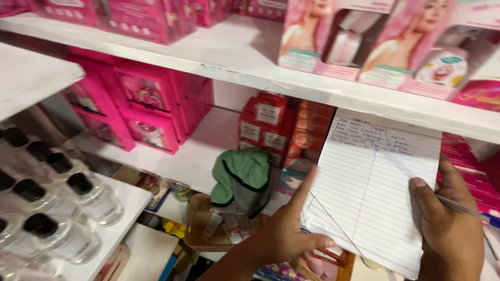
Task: Inventorying and wiping down cosmetic product boxes on a retail store shelf.
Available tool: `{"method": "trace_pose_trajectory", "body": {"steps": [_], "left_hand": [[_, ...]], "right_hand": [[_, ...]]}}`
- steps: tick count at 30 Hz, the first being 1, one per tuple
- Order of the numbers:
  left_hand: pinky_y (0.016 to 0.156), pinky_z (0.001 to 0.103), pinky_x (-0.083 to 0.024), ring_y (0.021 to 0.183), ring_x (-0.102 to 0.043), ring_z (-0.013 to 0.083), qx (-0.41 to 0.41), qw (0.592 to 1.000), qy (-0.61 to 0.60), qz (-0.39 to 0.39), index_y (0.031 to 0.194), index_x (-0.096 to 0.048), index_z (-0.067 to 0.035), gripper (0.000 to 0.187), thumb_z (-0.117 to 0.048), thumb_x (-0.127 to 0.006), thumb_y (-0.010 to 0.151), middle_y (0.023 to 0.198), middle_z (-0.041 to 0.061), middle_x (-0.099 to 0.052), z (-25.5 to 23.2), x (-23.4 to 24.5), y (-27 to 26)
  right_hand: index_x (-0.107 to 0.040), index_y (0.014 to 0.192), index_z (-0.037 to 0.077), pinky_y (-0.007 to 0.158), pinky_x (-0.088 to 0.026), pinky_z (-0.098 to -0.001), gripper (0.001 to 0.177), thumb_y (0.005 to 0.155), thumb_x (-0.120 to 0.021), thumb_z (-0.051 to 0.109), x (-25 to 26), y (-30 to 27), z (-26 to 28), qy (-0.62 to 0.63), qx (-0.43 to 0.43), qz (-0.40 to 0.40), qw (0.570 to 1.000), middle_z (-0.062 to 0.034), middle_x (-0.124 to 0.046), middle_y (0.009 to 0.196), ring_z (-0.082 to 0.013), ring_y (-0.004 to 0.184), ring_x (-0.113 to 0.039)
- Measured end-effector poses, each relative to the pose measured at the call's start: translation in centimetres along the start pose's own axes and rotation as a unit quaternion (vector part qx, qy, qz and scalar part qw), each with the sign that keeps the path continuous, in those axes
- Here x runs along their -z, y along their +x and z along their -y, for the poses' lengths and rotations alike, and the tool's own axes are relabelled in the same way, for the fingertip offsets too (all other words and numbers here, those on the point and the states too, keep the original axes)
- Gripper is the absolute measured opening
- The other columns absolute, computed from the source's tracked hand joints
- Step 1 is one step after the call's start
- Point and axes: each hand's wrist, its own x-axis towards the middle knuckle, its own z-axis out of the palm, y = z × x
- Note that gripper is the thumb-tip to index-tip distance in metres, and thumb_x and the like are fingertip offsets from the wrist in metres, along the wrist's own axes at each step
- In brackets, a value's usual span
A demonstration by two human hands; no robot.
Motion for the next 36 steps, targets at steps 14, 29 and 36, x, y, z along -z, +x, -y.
{"method": "trace_pose_trajectory", "body": {"steps": [14, 29, 36], "left_hand": [[0.114, 0.031, -0.044, 0.135, -0.057, 0.0202, -0.073, 0.992, 0.077, 0.064, 0.146, -0.059, -0.006, 0.062, 0.002, -0.076, 0.087, 0.146, 0.015, -0.063, 10.1, -9.3, 11.8], [0.08, 0.032, -0.062, 0.093, -0.072, 0.0206, 0.039, 0.985, -0.145, -0.087, 0.149, -0.042, -0.007, 0.064, 0.007, -0.064, 0.091, 0.118, 0.014, -0.066, 21.4, -12.1, 20.1], [0.076, 0.03, -0.059, 0.088, -0.069, 0.0158, 0.01, 0.98, -0.093, -0.174, 0.165, -0.018, -0.018, 0.095, 0.002, -0.068, 0.087, 0.121, 0.009, -0.068, 17.5, -12.6, 17.5]], "right_hand": [[-0.04, 0.16, -0.003, 0.11, -0.046, -0.0349, 0.058, 0.106, -0.057, 0.008, 11.0, 3.6, -6.6, -0.068, 0.136, -0.105, 0.983, -0.0243, -0.059, 0.143, -0.0256, 0.129, -0.06], [-0.071, 0.11, 0.003, 0.088, -0.056, -0.0471, 0.038, 0.104, -0.058, 0.039, 11.3, 5.9, -8.7, -0.45, -0.048, -0.079, 0.888, -0.022, -0.074, 0.1, -0.0406, 0.094, -0.073], [-0.065, 0.126, 0.003, 0.087, -0.052, -0.0531, 0.037, 0.09, -0.056, 0.005, 9.1, 8.0, -13.9, -0.389, 0.123, -0.02, 0.913, -0.0281, -0.069, 0.111, -0.0473, 0.1, -0.066]]}}
